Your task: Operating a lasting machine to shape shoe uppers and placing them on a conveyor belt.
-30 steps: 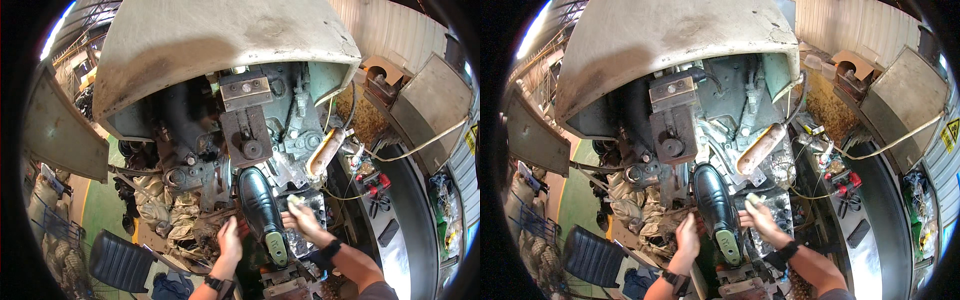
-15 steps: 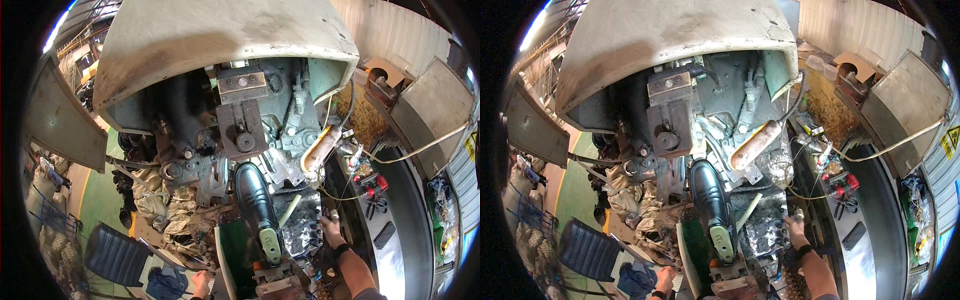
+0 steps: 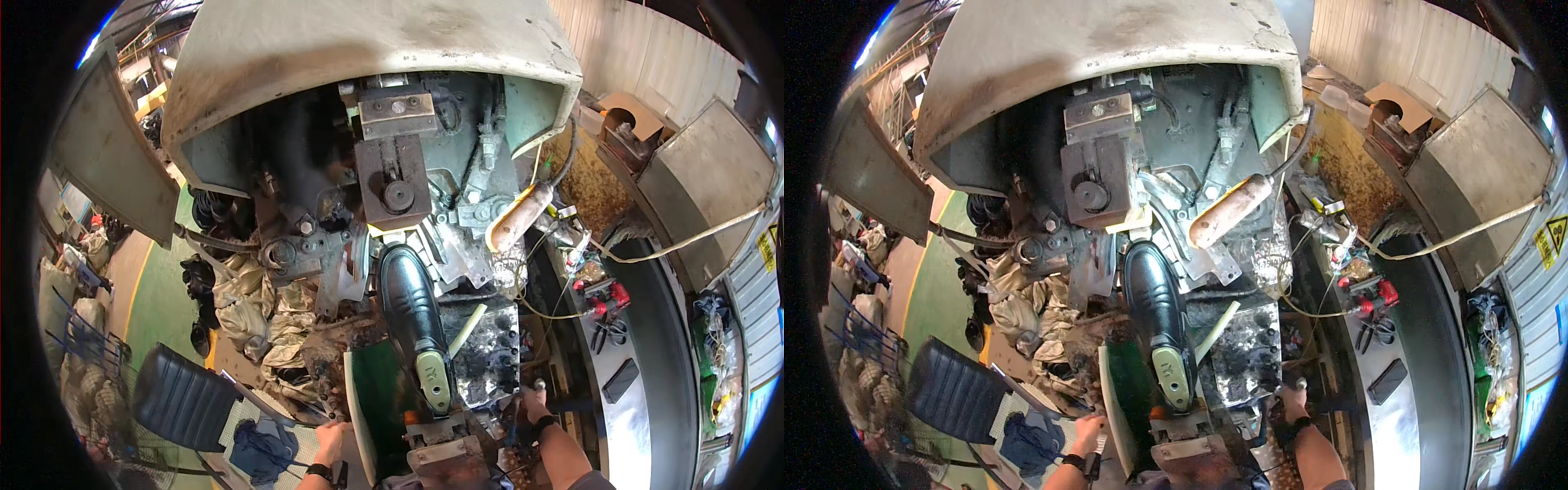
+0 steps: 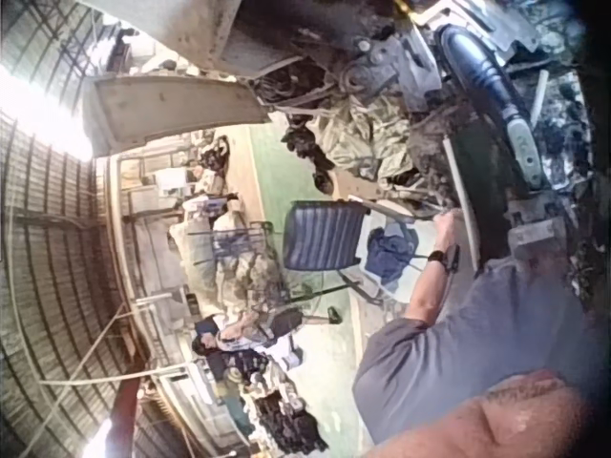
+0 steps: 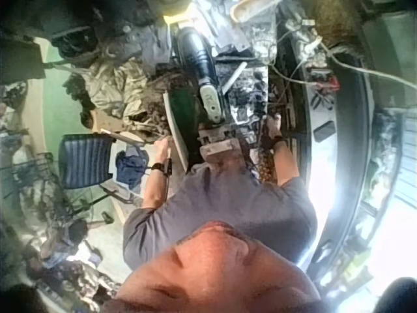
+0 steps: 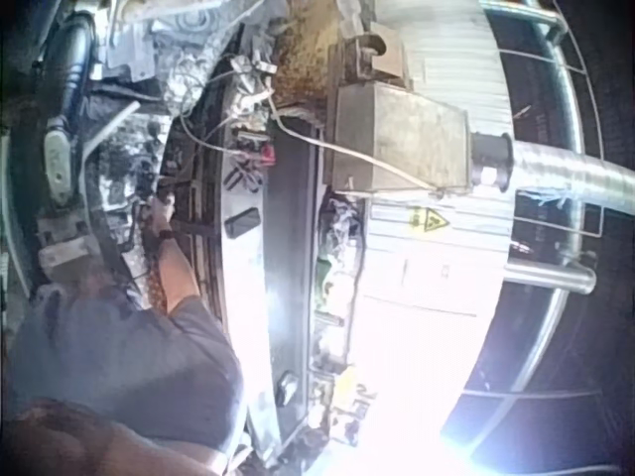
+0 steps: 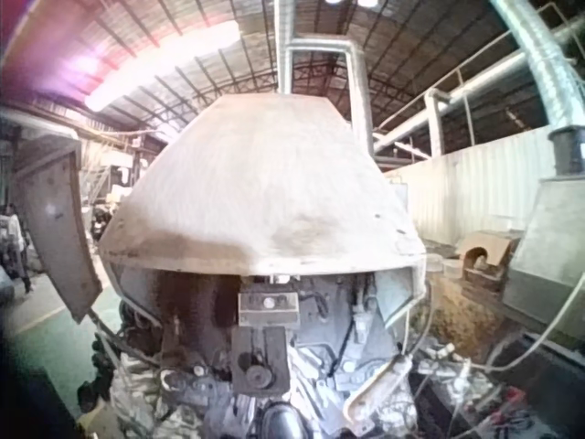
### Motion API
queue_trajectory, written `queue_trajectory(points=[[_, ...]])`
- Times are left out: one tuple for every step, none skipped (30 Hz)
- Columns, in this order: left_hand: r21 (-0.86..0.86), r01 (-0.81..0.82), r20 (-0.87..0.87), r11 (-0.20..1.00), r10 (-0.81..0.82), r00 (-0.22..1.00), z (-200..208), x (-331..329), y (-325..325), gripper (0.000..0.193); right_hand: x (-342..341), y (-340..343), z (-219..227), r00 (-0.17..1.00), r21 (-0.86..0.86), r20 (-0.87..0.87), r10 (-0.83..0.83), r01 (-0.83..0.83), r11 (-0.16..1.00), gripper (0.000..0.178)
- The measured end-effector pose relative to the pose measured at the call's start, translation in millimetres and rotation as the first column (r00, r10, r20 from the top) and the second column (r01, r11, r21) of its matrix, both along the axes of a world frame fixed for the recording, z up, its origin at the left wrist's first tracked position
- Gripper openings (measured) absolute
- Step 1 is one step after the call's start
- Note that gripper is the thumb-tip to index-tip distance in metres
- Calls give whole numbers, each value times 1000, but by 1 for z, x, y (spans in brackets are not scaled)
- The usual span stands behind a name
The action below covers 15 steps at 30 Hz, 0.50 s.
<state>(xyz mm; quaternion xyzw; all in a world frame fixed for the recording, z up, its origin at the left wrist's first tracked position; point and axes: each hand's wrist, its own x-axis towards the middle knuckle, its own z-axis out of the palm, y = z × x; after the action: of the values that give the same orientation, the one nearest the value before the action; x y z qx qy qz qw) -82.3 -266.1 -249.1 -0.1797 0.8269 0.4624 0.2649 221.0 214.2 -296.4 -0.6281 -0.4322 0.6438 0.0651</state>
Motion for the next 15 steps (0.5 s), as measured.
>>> queue_trajectory(points=[[55, -29, -76, 998, 34, 997, 23, -3, 15, 34, 9, 10, 0, 986, 110, -131, -99, 114, 987, 23], [56, -31, -71, 998, 35, 997, 22, -6, 13, 34, 3, 12, 12, 950, 193, -275, -150, 207, 959, 24], [72, -86, -141, 994, 96, 985, 18, -12, 9, 36, -11, 10, 21, 947, 137, -281, -154, 198, 970, 24], [91, -145, -211, 985, 161, 964, 15, -16, 6, 37, -30, 2, 44, 945, 79, -288, -155, 185, 980, 24], [95, -132, -200, 987, 149, 968, 10, -22, 12, 37, -25, 7, 32, 942, 46, -335, -7, 23, 999, 31], [98, -134, -293, 986, 158, 943, 2, -25, 4, 39, -47, -19, 58, 951, 47, -289, -111, 130, 990, 33], [113, -115, -379, 987, 150, 913, -1, -29, 4, 41, -50, -16, 78, 958, 17, -279, -71, 79, 997, 36], [108, -108, -370, 988, 141, 918, 4, -34, 10, 41, -48, -11, 89, 963, -14, -268, -39, 37, 999, 39], [216, -86, -408, 973, 170, 897, 21, -40, 31, 38, -38, 5, 88, 985, 191, -150, 89, -60, 980, 40], [320, -63, -439, 945, 207, 875, 41, -45, 51, 36, -27, 23, 83, 981, 367, -3, 196, -181, 912, 42], [353, -1, -468, 936, 177, 866, 61, -49, 66, 35, -30, 41, 86, 983, 278, -126, 133, -94, 956, 38], [373, 43, -501, 927, 162, 850, 80, -53, 76, 34, -46, 37, 121, 933, 354, -291, 210, -98, 930, 41], [416, 92, -482, 905, 133, 866, 101, -55, 86, 34, -80, 32, 169, 871, 373, -350, 344, -207, 904, 50], [460, 139, -464, 877, 104, 880, 121, -55, 99, 34, -106, 4, 215, 879, 426, -319, 354, -200, 882, 55], [573, 162, -401, 804, 102, 911, 147, -52, 129, 36, -113, 11, 220, 824, 439, -360, 438, -265, 859, 59]])
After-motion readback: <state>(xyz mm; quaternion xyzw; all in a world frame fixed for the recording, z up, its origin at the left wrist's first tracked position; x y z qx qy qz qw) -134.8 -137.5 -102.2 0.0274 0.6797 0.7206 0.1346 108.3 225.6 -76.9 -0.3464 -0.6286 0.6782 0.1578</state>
